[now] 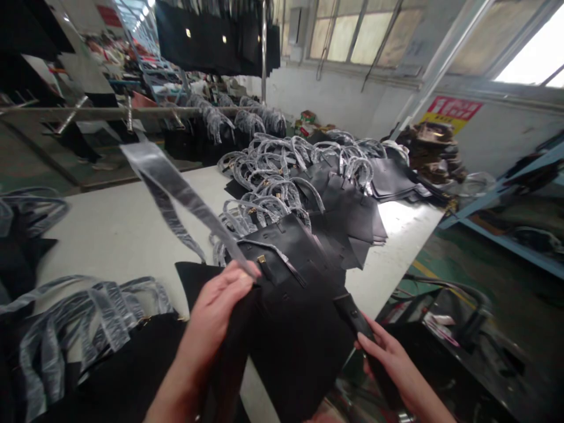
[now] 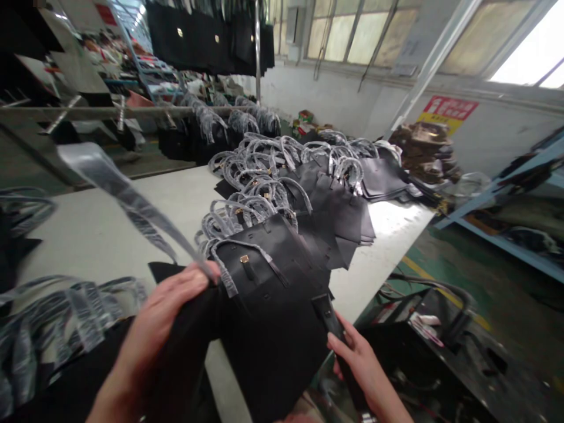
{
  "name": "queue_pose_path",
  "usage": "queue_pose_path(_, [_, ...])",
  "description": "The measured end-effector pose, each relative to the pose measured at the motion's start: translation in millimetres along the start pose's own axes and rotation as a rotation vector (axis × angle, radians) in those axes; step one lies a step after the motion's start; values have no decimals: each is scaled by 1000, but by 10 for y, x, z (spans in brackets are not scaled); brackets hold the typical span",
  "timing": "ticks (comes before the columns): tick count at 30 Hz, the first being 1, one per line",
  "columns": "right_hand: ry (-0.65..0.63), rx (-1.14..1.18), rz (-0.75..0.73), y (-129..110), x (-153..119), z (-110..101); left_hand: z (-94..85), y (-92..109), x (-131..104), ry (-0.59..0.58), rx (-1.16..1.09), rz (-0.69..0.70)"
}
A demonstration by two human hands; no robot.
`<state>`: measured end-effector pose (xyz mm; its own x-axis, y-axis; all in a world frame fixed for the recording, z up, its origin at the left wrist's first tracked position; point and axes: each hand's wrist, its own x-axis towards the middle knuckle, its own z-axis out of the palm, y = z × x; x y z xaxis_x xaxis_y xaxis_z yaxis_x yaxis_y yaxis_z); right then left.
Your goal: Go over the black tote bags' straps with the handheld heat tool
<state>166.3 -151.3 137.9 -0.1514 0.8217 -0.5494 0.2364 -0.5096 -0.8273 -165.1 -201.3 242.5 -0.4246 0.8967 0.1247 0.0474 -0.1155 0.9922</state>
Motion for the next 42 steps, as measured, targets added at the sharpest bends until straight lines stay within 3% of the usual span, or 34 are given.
queue_pose_path(2, [6,-1,-11,10,19,-27,378,-326,186,-71,181,-24])
queue_pose_path(4, [9,-3,-23,8,42,-53,747,-798,313,-78,373,-22])
queue_pose_path(6, [5,-6,-25,8,71,-72,988,-1299,309,-151,504,-54])
queue_pose_path(9, [-47,-25,12,46,142,-74,1053,-1894,38,-195,631,-32])
queue_pose_path(13, [-154,-39,99,179,305,-13,920,-2294,-488,-283,767,161])
queue_pose_path(18, [-190,16,196,271,556,74,919,-2493,-805,-400,1000,389])
queue_pose_path(23, [-202,30,203,158,856,150,930,-2539,-794,-447,1068,447])
queue_pose_path(27, [-120,31,100,28,1013,230,912,-2521,-785,-465,1076,467])
queue_pose_path(30, [-98,14,46,-28,939,226,900,-2520,-817,-429,1030,484])
queue_pose_path(35, [-288,-92,132,28,646,233,878,-2556,-892,-367,920,480])
queue_pose_path(38, [-393,-176,151,117,601,384,869,-2578,-913,-342,896,479])
queue_pose_path(42, [-417,-236,129,166,687,620,865,-2583,-912,-328,903,509])
